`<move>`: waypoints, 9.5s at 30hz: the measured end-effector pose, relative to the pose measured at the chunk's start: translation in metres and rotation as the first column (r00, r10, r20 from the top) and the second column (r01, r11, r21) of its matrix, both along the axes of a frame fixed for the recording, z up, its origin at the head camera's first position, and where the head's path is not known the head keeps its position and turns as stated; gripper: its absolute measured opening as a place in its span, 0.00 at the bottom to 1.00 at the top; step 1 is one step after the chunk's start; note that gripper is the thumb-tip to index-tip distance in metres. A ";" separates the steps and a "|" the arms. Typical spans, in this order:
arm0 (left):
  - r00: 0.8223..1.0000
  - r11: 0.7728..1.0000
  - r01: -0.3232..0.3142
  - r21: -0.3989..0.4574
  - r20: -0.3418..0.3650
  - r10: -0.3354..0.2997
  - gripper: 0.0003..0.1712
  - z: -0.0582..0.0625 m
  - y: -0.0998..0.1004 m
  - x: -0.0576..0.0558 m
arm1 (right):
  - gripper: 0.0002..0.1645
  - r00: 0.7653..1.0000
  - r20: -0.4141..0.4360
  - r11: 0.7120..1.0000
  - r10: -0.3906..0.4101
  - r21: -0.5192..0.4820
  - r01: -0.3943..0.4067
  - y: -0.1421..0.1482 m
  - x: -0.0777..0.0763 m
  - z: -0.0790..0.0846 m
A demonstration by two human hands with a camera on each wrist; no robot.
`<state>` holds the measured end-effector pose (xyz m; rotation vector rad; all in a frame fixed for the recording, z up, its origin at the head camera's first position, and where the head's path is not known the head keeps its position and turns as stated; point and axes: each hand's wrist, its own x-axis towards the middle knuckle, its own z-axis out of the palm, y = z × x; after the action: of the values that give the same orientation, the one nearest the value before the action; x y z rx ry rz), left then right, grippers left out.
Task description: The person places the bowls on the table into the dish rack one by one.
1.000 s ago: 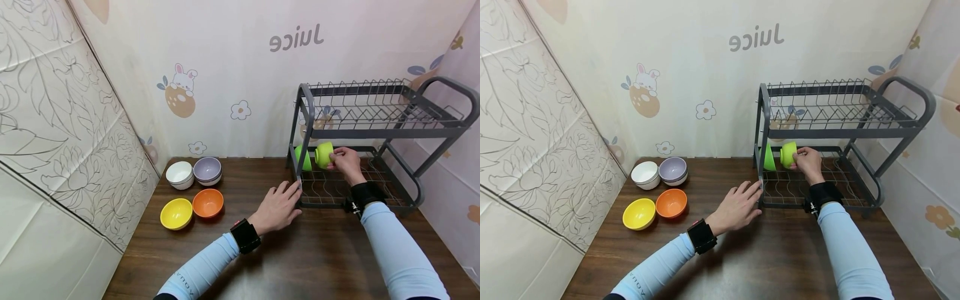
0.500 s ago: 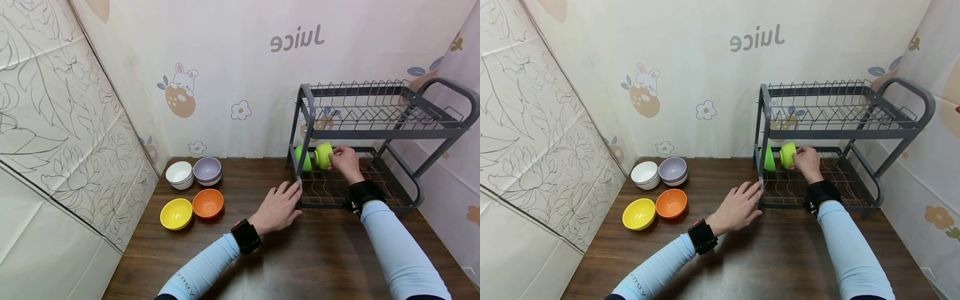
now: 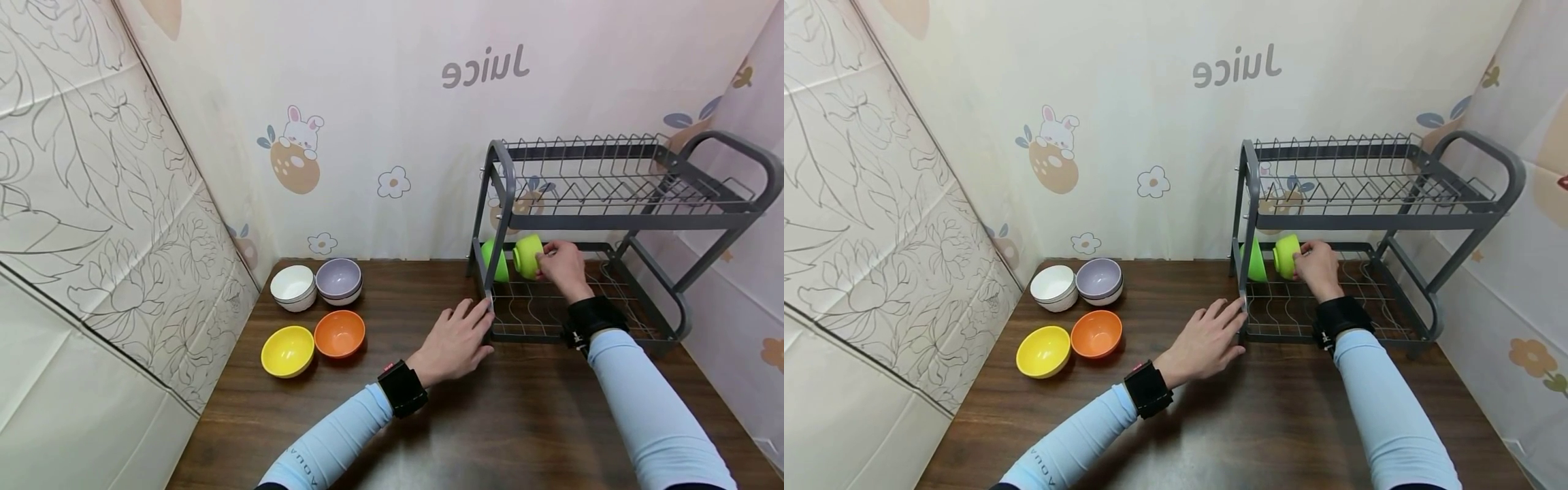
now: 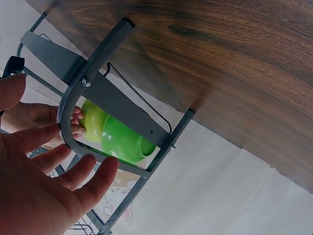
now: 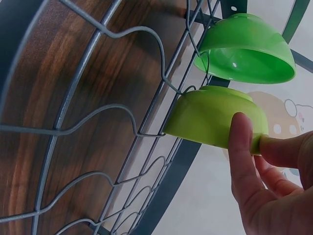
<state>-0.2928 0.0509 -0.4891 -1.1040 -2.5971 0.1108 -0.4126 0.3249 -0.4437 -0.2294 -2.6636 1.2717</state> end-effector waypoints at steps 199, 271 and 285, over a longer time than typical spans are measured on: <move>0.996 0.909 0.050 0.413 -0.088 -0.015 0.17 0.005 -0.091 0.047 | 0.23 0.657 -0.583 0.877 0.478 0.273 -0.396 -0.155 0.182 -0.058; 0.995 0.976 0.014 0.217 -0.098 0.007 0.34 0.015 -0.013 0.013 | 0.14 0.655 -0.752 0.995 -0.074 -0.011 0.100 -0.038 0.125 -0.041; 0.998 0.989 -0.026 0.145 -0.058 0.034 0.34 0.012 -0.001 0.010 | 0.22 0.799 -0.560 0.973 -0.220 -0.189 0.135 -0.012 0.089 -0.014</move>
<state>-0.2833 0.0495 -0.4768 -0.9956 -2.5247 -0.0364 -0.3233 0.3126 -0.4579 -0.0862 -1.9882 1.2243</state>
